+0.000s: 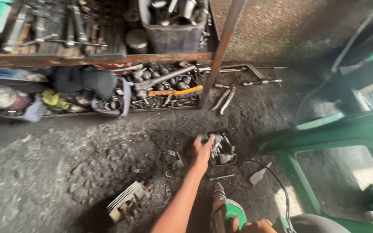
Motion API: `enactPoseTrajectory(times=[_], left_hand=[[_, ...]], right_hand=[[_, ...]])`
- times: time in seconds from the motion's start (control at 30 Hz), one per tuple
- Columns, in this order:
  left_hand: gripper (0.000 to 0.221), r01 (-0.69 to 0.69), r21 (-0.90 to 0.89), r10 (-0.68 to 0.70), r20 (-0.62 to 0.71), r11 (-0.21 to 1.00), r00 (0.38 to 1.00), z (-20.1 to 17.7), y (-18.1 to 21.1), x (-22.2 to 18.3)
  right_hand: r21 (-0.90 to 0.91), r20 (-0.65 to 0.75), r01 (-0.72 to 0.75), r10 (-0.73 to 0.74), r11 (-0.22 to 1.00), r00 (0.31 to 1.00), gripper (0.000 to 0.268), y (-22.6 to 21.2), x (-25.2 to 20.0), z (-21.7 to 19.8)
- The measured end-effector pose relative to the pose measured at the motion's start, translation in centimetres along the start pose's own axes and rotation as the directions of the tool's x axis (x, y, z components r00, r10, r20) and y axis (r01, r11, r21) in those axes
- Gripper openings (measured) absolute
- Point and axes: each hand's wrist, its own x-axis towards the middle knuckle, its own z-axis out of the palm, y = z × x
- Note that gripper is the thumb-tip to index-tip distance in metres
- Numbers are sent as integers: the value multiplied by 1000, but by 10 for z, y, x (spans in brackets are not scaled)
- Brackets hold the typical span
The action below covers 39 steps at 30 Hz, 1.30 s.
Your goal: The person uses a power drill with a grinding attachment to smooth the inner surfaces of a metal engine component, while holding the component steady by hand.
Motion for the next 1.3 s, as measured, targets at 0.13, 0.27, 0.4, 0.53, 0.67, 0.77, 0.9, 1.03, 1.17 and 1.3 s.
enactPoseTrajectory(times=[0.13,0.27,0.4,0.53,0.67,0.77,0.9,1.03,1.17,1.3], left_hand=[[14,377,-558,-306,220,739,926,-75,-64,-60],[20,366,-549,-352,136,751,926,-120,-92,-99],[26,450,-588,-470,132,672,873,-154,-88,-112],[23,469,-676,-527,139,568,839,-164,-98,-122],[16,474,-638,-526,124,607,841,-166,-113,-121],[18,523,-595,-517,201,610,832,-166,-120,-124],[24,551,-539,-547,189,636,816,-168,-125,-134],[25,552,-585,-541,217,594,812,-167,-121,-128],[26,596,-527,-572,232,607,787,-176,-115,-121],[27,631,-472,-633,182,616,753,-180,-111,-120]], right_hand=[[-98,-34,76,-80,992,996,55,-9,4,-22],[-189,-70,147,-163,971,984,55,-24,6,-49],[-253,-123,122,-157,960,980,56,-39,7,-62],[-299,-165,59,-113,952,980,57,-51,16,-56],[-308,-185,-7,-53,952,981,58,-61,21,-30],[-320,-196,-51,-13,946,980,58,-64,27,-9],[-325,-209,-94,25,941,978,59,-66,37,9],[-341,-224,-120,43,932,974,60,-63,45,15],[-353,-236,-126,42,927,971,61,-60,50,12],[-356,-236,-97,12,929,972,61,-63,51,7]])
